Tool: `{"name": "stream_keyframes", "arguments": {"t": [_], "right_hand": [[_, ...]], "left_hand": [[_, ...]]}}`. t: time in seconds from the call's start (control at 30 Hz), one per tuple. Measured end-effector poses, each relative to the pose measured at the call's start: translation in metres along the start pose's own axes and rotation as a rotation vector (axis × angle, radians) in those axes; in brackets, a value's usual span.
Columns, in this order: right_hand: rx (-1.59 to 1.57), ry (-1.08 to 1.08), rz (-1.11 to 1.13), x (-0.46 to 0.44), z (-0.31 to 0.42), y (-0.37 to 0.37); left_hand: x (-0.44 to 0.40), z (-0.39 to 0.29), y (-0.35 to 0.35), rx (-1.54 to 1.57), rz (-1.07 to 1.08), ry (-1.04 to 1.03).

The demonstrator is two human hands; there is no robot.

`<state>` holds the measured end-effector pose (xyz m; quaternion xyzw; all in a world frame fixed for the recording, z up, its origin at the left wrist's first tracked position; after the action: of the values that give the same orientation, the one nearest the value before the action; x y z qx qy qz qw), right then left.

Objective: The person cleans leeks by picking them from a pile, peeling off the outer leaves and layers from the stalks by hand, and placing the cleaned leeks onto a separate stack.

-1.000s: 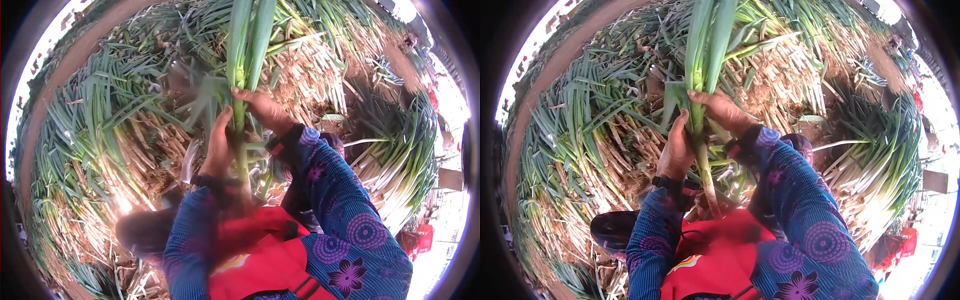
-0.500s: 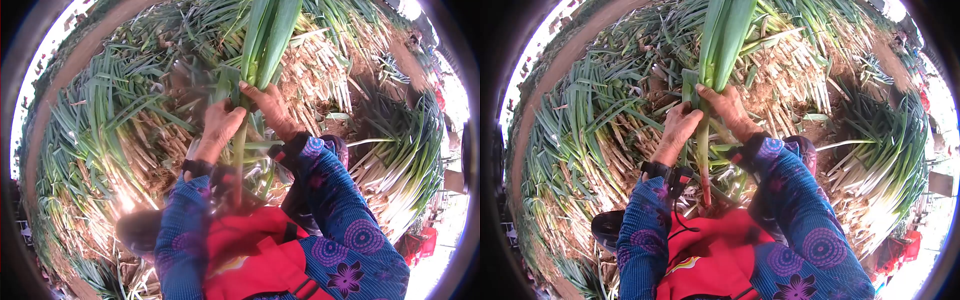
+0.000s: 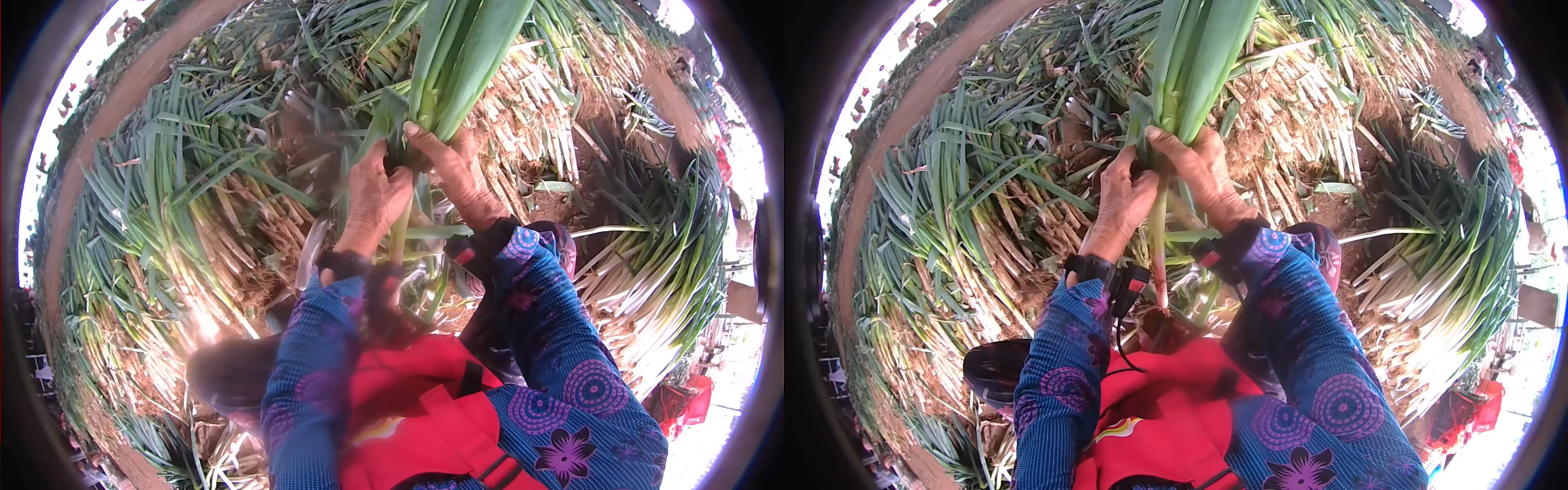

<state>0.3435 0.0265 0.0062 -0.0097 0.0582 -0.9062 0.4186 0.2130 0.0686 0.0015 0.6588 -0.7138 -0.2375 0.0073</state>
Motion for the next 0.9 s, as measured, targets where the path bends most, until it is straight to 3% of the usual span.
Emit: {"name": "stream_keyframes", "arguments": {"t": [0.13,0.17,0.3,0.4,0.53,0.63,0.8,0.9], "right_hand": [[-0.075,-0.062,0.105,0.0,0.009,0.005],[-0.112,-0.006,0.126,0.006,0.019,0.003],[-0.164,-0.086,0.21,0.002,0.015,0.003],[-0.222,-0.064,0.213,0.0,0.012,-0.002],[-0.419,-0.159,0.284,-0.003,-0.002,-0.01],[-0.491,-0.197,0.402,0.002,0.005,-0.014],[-0.501,-0.272,0.669,0.009,0.01,-0.023],[-0.7,-0.289,0.748,0.024,0.01,-0.034]], "left_hand": [[-0.007,0.016,-0.007,0.227,0.058,0.07],[-0.003,0.018,-0.009,0.447,0.086,0.242],[0.007,0.024,0.002,0.79,0.286,0.625],[0.028,0.023,0.006,0.716,0.526,0.709],[0.037,0.03,0.004,0.926,0.448,0.886],[0.037,0.025,0.007,0.806,0.485,0.894],[0.044,0.033,0.012,0.847,0.679,0.994],[0.057,0.05,0.012,0.862,0.731,1.08]]}}
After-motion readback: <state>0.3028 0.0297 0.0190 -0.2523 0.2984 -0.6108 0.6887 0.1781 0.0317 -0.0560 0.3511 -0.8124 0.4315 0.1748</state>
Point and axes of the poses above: each hand's wrist, its own x-axis away from the middle knuckle, its own y-axis out of the back of the hand, z = x × y, the point moved 5 cm from there along -x, towards the middle knuckle, and after that the axes turned 15 degrees about -z, right-handed, at the moved point
